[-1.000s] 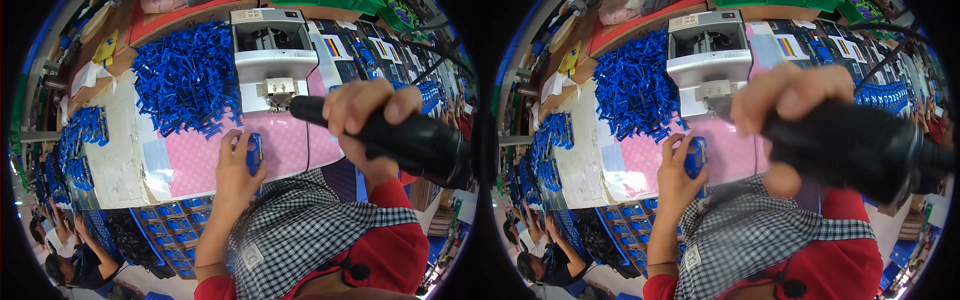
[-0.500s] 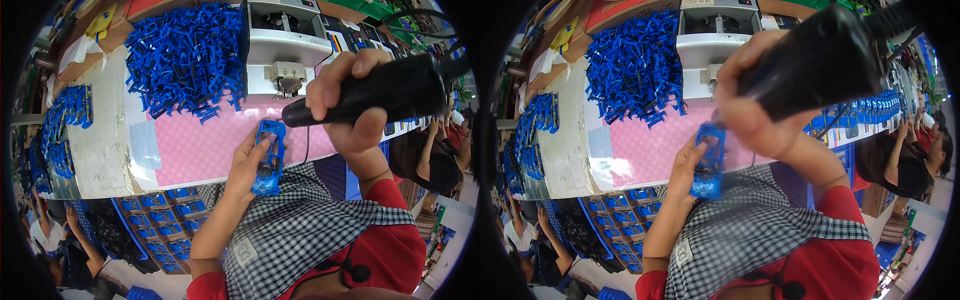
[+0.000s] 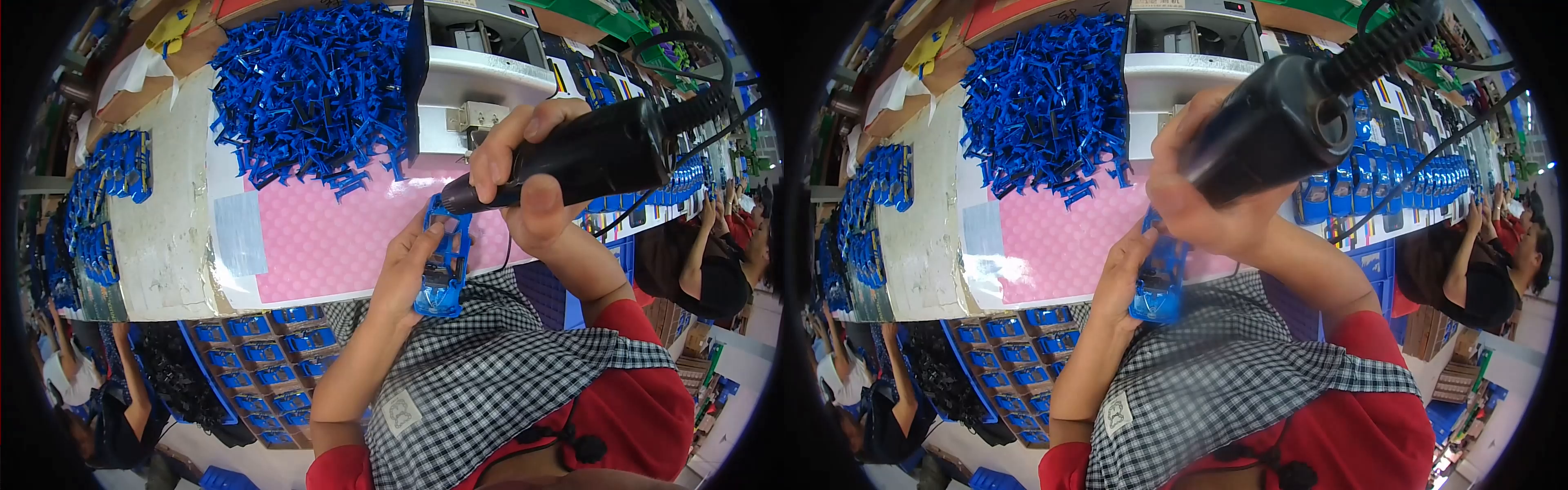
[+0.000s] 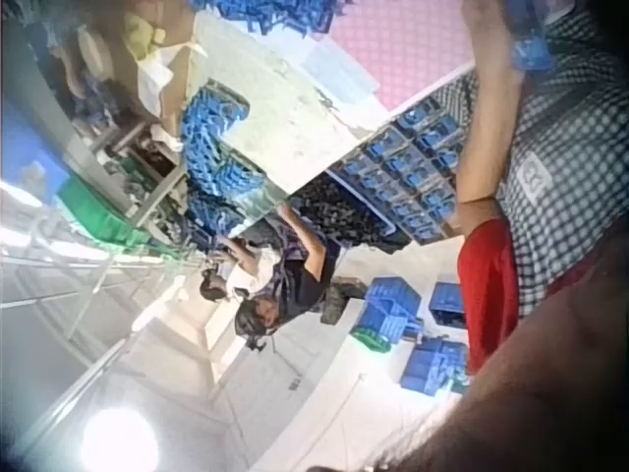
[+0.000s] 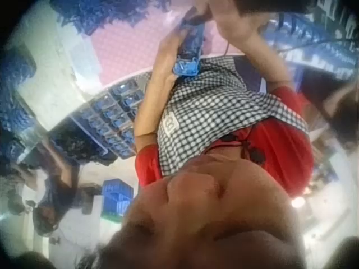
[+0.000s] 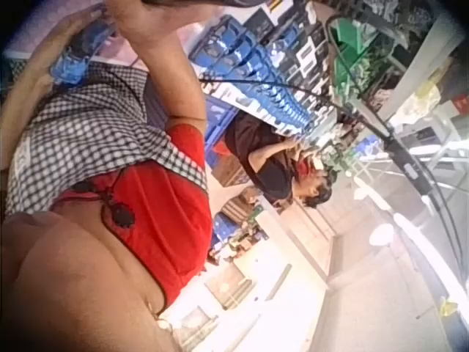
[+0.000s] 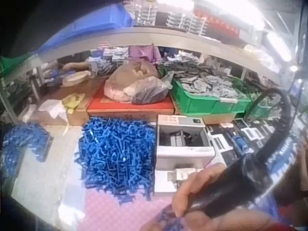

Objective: The person attaches small plastic parts to toy car bodies by hand, fastens them inside the car bodies using a handheld power tool, and places the assembled car bodies in a row.

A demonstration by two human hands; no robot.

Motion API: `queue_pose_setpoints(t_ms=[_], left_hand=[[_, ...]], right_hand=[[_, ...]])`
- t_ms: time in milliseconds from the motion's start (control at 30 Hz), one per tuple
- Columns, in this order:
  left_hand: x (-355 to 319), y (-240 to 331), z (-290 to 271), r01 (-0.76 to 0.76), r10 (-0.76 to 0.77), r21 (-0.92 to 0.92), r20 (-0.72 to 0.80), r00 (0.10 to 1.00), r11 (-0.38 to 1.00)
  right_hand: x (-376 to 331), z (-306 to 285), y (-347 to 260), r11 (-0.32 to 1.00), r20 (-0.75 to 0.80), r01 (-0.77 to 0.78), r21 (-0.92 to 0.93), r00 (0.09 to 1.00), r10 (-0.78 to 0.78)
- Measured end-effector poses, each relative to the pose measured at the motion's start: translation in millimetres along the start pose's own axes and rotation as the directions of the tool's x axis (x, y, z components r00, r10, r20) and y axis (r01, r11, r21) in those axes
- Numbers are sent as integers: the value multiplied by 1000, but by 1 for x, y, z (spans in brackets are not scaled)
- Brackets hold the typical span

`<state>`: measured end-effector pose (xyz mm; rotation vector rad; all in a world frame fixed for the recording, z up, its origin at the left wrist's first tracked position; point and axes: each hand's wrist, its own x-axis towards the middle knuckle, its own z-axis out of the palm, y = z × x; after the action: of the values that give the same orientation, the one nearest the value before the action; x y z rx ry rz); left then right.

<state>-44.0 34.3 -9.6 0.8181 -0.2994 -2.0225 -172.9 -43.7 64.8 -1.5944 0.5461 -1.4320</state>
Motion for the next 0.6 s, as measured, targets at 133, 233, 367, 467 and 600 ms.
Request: queue_pose_setpoints(t_ms=[133,233,367,467,600], left_hand=[[1,0,0,10,-10,-17,8,1000,1000],[1,2,2,7,-7,-30,10,1000,1000],[-1,4,4,10,-10,5,-6,1000,1000],[-1,3,2,7,-7,12,-13,1000,1000],[4,-6,-1,-20,21,72,-14,1000,997]], right_hand=[[3,3,4,998,-28,-35,-53,999,34],[10,7,10,1000,14,-14,21,1000,14],[21,-2,18,999,269,-2,43,963,-10],[17,-5,14,977,400,-34,213,915,-55],[-14,-31,-9,973,411,142,181,888,-206]])
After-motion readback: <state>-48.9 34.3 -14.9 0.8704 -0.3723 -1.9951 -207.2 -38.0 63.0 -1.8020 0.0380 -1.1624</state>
